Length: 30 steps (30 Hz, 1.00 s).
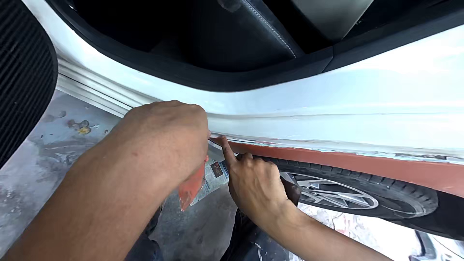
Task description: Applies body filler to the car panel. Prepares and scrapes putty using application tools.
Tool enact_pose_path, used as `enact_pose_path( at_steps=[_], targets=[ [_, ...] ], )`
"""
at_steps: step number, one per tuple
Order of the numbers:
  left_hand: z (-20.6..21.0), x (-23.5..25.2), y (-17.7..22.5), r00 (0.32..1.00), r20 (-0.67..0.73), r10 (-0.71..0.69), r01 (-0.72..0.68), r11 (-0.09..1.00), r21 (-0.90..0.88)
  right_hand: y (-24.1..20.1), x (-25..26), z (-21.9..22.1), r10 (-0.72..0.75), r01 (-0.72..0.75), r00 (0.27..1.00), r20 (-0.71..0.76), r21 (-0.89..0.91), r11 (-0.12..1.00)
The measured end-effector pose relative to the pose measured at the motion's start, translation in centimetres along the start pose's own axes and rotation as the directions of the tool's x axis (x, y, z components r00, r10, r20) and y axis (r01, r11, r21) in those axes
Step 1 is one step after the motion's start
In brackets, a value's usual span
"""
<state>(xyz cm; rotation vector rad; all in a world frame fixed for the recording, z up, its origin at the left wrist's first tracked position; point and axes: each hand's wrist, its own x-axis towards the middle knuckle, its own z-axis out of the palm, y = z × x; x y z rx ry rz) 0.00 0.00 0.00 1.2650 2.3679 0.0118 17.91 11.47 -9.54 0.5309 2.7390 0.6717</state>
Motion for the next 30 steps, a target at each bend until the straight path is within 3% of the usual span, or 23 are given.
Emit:
enact_pose_path(
  at_steps=[2,6,12,15,17,19,20,22,23,25,26,27,30],
  targets=[
    [2.0,0.0,-0.8,0.999,-0.034,0.01,-0.012,0.998,-0.061,1.2,-0.6,-0.4,0.001,-0.001,0.999,-0.052,-0.004,1.0],
    [0.6,-0.4,1.5,0.985,0.049,-0.164,0.165,0.986,-0.036,3.9,-2.9,-1.5,0.02,-0.021,0.984,-0.175,-0.008,1.0],
    [0.3,-0.2,1.5,0.988,0.073,-0.133,0.137,0.989,-0.055,8.5,-6.8,-4.5,0.131,-0.123,0.967,-0.217,0.053,0.991],
    [0.4,0.1,0.7,0.992,0.07,-0.108,0.111,0.993,-0.028,11.3,-9.6,-6.3,0.163,-0.088,0.947,-0.276,0.264,0.96],
    [0.7,0.3,0.0,0.996,0.04,-0.08,0.081,0.996,-0.035,12.7,-11.5,-5.6,0.205,0.02,0.902,-0.38,0.511,0.859],
    [0.8,0.4,-0.9,0.998,-0.009,-0.058,0.057,0.997,-0.06,12.0,-12.6,-3.0,0.29,0.128,0.876,-0.385,0.765,0.631],
    [0.9,0.5,-1.3,0.998,-0.032,-0.055,0.052,0.996,-0.067,10.6,-12.8,-0.7,0.343,0.159,0.877,-0.336,0.877,0.454],
    [1.0,0.8,-2.1,0.996,-0.075,-0.056,0.048,0.994,-0.099,6.3,-12.2,4.7,0.445,0.141,0.888,-0.118,0.99,-0.018],
    [1.0,1.0,-2.5,0.993,-0.098,-0.059,0.046,0.991,-0.127,3.9,-11.7,7.1,0.454,0.088,0.889,0.063,0.949,-0.302],
    [1.0,1.1,-3.0,0.987,-0.146,-0.069,0.045,0.986,-0.16,-0.3,-10.2,10.3,0.326,-0.016,0.835,0.443,0.612,-0.791],
    [0.7,1.1,-2.9,0.984,-0.161,-0.078,0.047,0.981,-0.188,-1.8,-9.3,11.2,0.216,-0.024,0.794,0.568,0.385,-0.923],
    [0.6,1.0,-2.5,0.978,-0.187,-0.088,0.047,0.976,-0.212,-2.9,-8.3,11.8,0.112,-0.009,0.762,0.638,0.183,-0.983],
    [-0.1,0.5,0.1,0.964,-0.22,-0.149,0.077,0.949,-0.305,-4.7,-5.7,12.5,-0.01,0.045,0.752,0.66,-0.067,-0.997]
  ],
)
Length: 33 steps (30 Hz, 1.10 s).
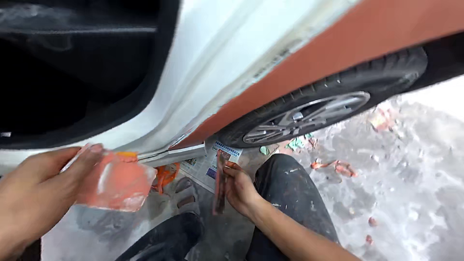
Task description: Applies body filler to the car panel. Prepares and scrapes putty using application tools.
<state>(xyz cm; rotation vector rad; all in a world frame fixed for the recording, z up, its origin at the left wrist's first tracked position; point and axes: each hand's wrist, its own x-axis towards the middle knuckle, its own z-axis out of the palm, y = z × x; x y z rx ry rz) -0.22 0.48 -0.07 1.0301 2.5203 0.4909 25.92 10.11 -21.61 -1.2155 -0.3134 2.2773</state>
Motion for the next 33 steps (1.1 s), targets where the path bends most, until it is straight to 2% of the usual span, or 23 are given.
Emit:
enact_pose_path(
  at_steps=[4,7,17,20,26,33],
  targets=[
    [-0.8,-0.1,0.8,0.997,0.07,-0.025,0.024,1.0,0.006,1.5,1.8,2.1,-0.064,0.063,0.998,0.017,0.091,0.994],
    [-1.1,0.5,0.2,0.996,0.082,-0.044,0.041,0.998,0.036,2.4,2.7,3.4,-0.084,0.094,0.994,-0.065,0.166,0.982],
    [0.0,0.9,0.7,0.999,0.041,-0.024,0.022,0.998,0.063,3.1,3.2,5.2,-0.084,0.119,0.976,-0.202,0.167,0.979],
    [0.3,0.9,1.0,0.999,0.033,-0.029,0.027,0.998,0.055,2.8,3.3,5.4,-0.048,0.071,0.985,-0.165,0.141,0.988],
    [0.2,0.9,0.6,0.999,0.018,-0.033,0.032,0.999,0.043,1.6,2.1,6.0,0.042,-0.033,0.999,-0.023,0.287,0.957],
    [0.3,0.8,0.0,0.998,-0.037,-0.053,0.054,0.998,0.025,-0.4,-1.3,7.2,0.028,-0.055,0.997,0.074,0.384,0.922]
  ],
)
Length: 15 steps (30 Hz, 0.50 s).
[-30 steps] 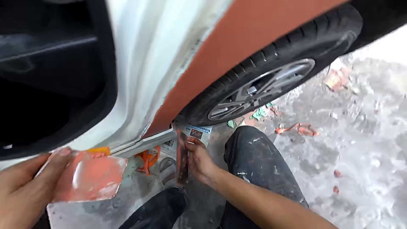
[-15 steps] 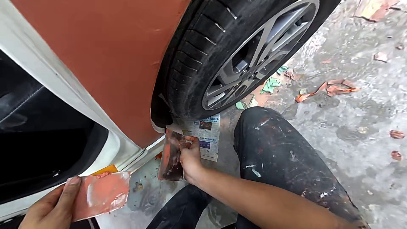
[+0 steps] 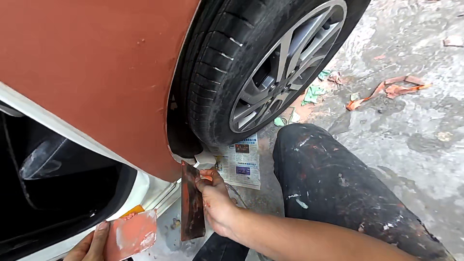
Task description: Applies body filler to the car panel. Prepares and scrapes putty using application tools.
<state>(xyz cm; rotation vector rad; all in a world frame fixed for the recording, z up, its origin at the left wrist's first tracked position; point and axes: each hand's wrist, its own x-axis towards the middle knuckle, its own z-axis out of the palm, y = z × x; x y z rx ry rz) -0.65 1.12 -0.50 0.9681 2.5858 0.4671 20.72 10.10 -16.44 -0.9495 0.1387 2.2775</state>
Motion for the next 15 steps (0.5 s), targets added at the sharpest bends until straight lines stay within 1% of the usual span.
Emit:
enact_pose_path(
  at_steps=[7,15],
  targets=[
    [0.9,0.7,0.3,0.993,-0.025,-0.111,0.112,0.993,0.037,-1.3,-2.9,1.7,0.018,-0.019,1.0,0.02,0.078,0.997],
    [1.2,1.7,0.8,0.99,-0.048,-0.135,0.136,0.99,0.025,-3.3,-5.4,3.6,-0.001,-0.016,0.996,0.091,0.189,0.982]
  ],
)
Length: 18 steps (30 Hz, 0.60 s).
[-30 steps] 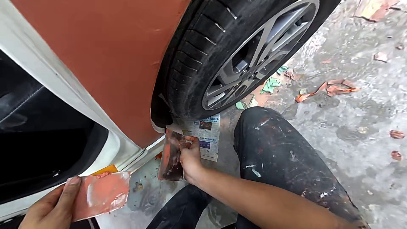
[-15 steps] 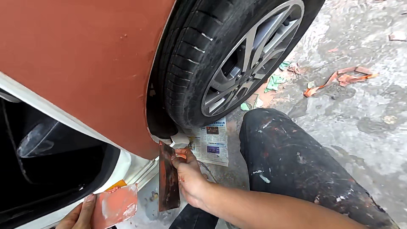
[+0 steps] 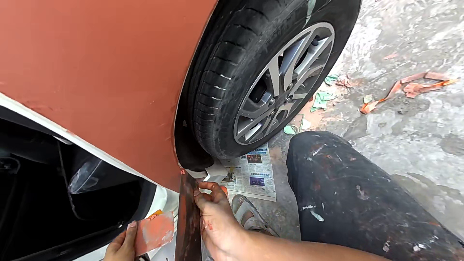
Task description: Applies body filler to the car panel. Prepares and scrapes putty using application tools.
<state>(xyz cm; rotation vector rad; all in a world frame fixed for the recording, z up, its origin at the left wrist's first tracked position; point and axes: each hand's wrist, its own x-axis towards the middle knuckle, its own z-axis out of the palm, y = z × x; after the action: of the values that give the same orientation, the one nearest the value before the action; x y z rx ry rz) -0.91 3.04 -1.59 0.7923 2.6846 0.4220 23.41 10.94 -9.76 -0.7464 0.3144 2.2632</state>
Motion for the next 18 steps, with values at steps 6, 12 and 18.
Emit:
enact_pose_path(
  at_steps=[6,12,18],
  targets=[
    [0.2,0.6,-0.3,0.998,0.018,0.061,-0.061,0.998,0.003,-0.9,-1.1,1.0,-0.036,0.034,0.999,0.03,0.057,0.998],
    [0.5,-0.1,0.1,0.998,0.017,0.064,-0.063,0.996,-0.059,-1.0,-1.8,1.2,-0.044,0.041,0.998,0.043,0.07,0.997],
    [0.6,-0.2,0.2,0.997,0.008,0.082,-0.081,0.994,-0.073,-1.1,-2.2,1.4,-0.011,0.006,0.999,0.048,0.108,0.994]
  ],
)
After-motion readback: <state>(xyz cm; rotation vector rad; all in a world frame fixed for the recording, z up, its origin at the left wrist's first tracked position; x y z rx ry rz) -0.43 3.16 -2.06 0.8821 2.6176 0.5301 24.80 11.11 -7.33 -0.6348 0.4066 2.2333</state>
